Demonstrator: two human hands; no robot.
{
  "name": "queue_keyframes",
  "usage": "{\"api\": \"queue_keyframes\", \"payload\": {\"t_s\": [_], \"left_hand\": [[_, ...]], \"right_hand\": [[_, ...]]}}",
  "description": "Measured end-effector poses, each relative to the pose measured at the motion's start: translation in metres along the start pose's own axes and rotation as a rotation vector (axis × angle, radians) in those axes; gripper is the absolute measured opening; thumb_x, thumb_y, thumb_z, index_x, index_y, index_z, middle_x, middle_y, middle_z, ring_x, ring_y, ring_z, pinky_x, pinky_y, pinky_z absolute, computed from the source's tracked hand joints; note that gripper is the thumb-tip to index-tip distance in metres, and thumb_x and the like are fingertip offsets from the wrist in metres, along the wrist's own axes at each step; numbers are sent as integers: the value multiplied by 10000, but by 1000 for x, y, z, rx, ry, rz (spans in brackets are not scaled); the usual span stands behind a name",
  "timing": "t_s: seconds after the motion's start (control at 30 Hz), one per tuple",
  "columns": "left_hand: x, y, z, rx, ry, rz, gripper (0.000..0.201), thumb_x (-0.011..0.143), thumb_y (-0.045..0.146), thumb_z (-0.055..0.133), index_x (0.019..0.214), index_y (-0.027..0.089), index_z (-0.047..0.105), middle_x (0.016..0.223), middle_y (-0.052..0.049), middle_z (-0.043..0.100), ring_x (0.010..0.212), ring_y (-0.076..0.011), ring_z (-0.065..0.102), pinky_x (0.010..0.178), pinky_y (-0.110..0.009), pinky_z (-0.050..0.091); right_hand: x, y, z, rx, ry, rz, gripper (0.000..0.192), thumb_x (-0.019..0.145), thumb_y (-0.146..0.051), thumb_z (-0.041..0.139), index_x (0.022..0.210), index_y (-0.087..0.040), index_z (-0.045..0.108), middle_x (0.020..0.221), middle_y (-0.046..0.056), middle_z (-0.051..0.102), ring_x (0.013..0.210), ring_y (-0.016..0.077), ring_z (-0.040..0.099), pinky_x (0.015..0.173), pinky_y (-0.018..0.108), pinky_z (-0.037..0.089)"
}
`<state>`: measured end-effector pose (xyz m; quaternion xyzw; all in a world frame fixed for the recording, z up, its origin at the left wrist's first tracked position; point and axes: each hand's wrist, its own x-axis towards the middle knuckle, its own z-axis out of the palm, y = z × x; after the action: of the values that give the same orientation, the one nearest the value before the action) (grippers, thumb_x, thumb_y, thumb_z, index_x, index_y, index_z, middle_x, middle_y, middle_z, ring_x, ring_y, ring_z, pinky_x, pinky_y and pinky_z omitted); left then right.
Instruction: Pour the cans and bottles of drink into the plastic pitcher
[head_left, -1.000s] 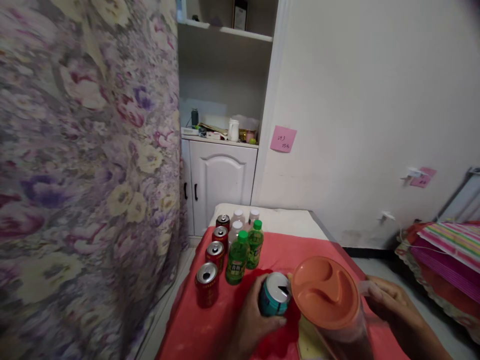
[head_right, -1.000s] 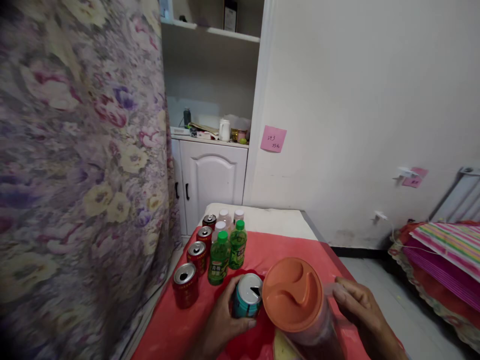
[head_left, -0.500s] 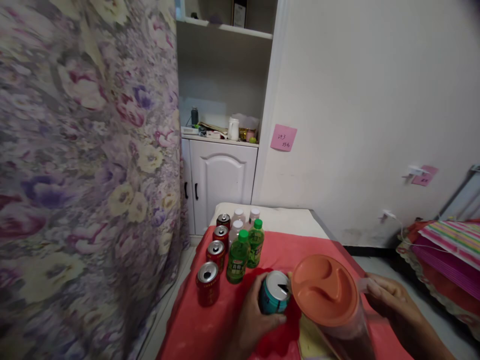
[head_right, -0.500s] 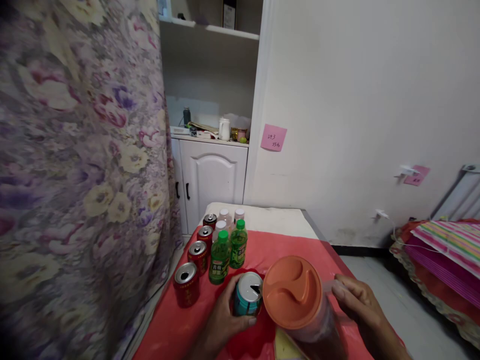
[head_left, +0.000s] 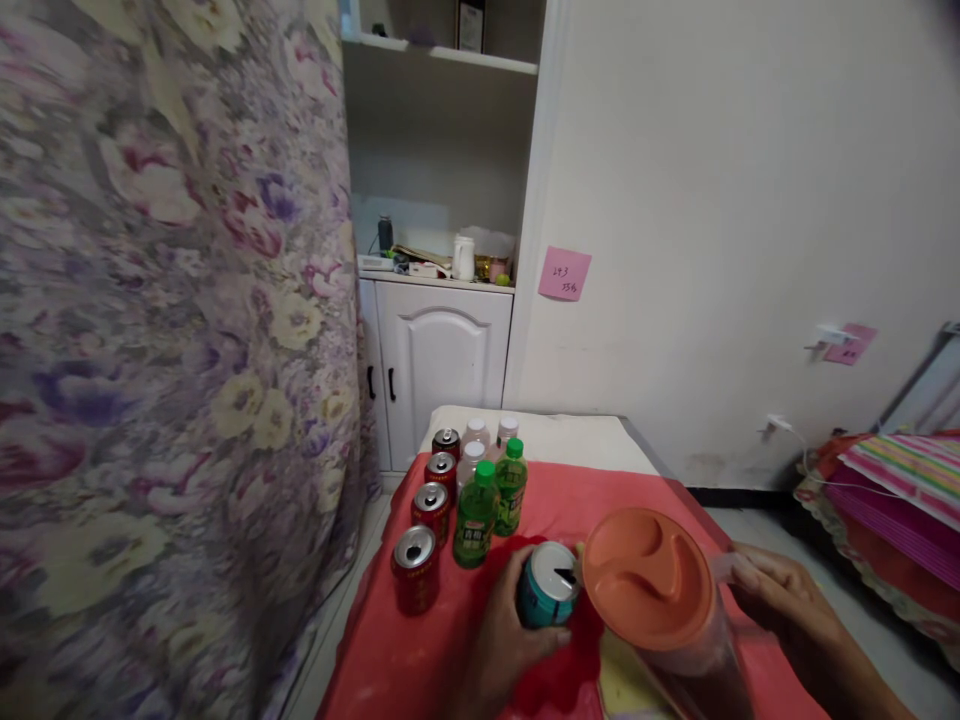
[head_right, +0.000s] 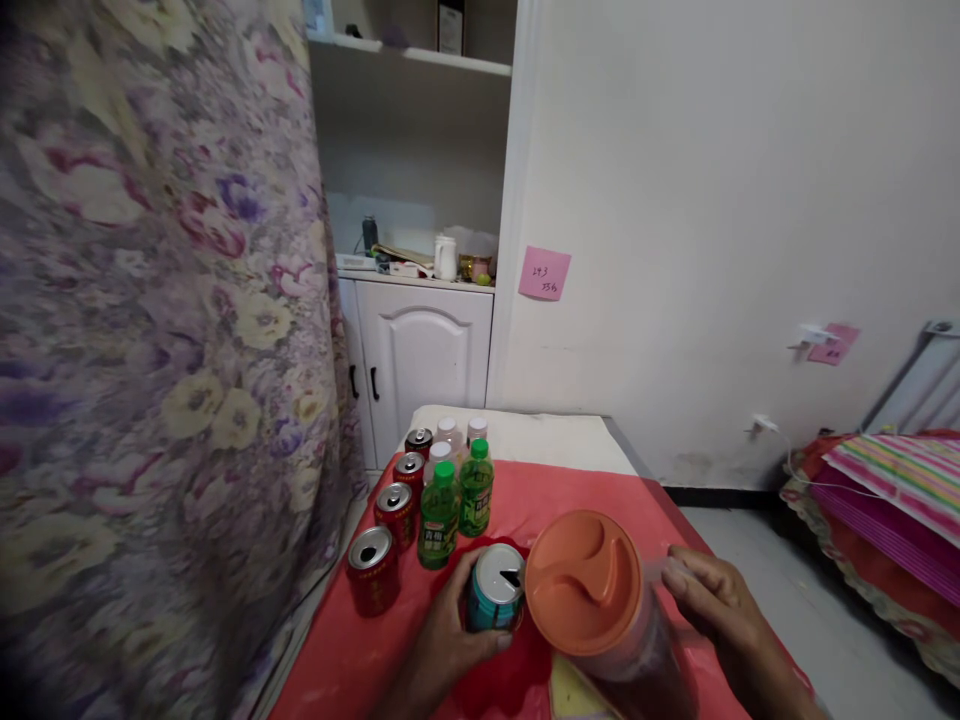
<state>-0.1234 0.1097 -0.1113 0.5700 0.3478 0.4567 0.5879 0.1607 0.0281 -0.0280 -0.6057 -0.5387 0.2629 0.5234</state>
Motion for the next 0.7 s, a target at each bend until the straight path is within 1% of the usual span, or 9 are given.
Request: {"api": "queue_keyframes", "payload": {"t_s": [0.1,0.2,0.4,0.53,0.7], "left_hand": [[1,-4,0,37,-1,11,772,501,78,769,1241,210,595,1265,-89,689,1201,-311,593,1028,-393,457],[2,-11,0,65,0,0,767,496,118,791,1235,206,608,1249,-96,698,1193,-327,596,1002,-397,477],[7,-23,-2,65,-19,-10,834,475,126,791,1277,193,572,1273,-113,683,1191,-335,595,996,-408,481],[7,-24,-1,62,-23,-8,825,476,153,806,1269,199,582,1250,-110,694,1183,-346,599,995,-414,481],[6,-22,0,50,-23,8,822,479,156,808,1267,217,584,1279,-107,677,1201,-342,589,1021,-438,460]], "right_hand": [[1,0,-4,47,-48,35,535,777,-684,581,553,-206,493,566,-59,252,522,113,215,487,289,181],[1,2,-6,56,-57,40,530,779,-692,582,581,-205,515,568,-63,247,537,114,199,487,286,176],[0,1,-7,51,-76,56,529,789,-689,565,581,-220,436,630,-61,186,586,125,158,521,295,152],[-2,-1,-6,86,-65,63,523,801,-674,570,594,-222,407,668,-58,161,608,127,142,546,302,132],[-2,-1,-4,50,-56,54,529,799,-687,557,586,-217,440,656,-59,163,589,124,145,532,299,137]]}}
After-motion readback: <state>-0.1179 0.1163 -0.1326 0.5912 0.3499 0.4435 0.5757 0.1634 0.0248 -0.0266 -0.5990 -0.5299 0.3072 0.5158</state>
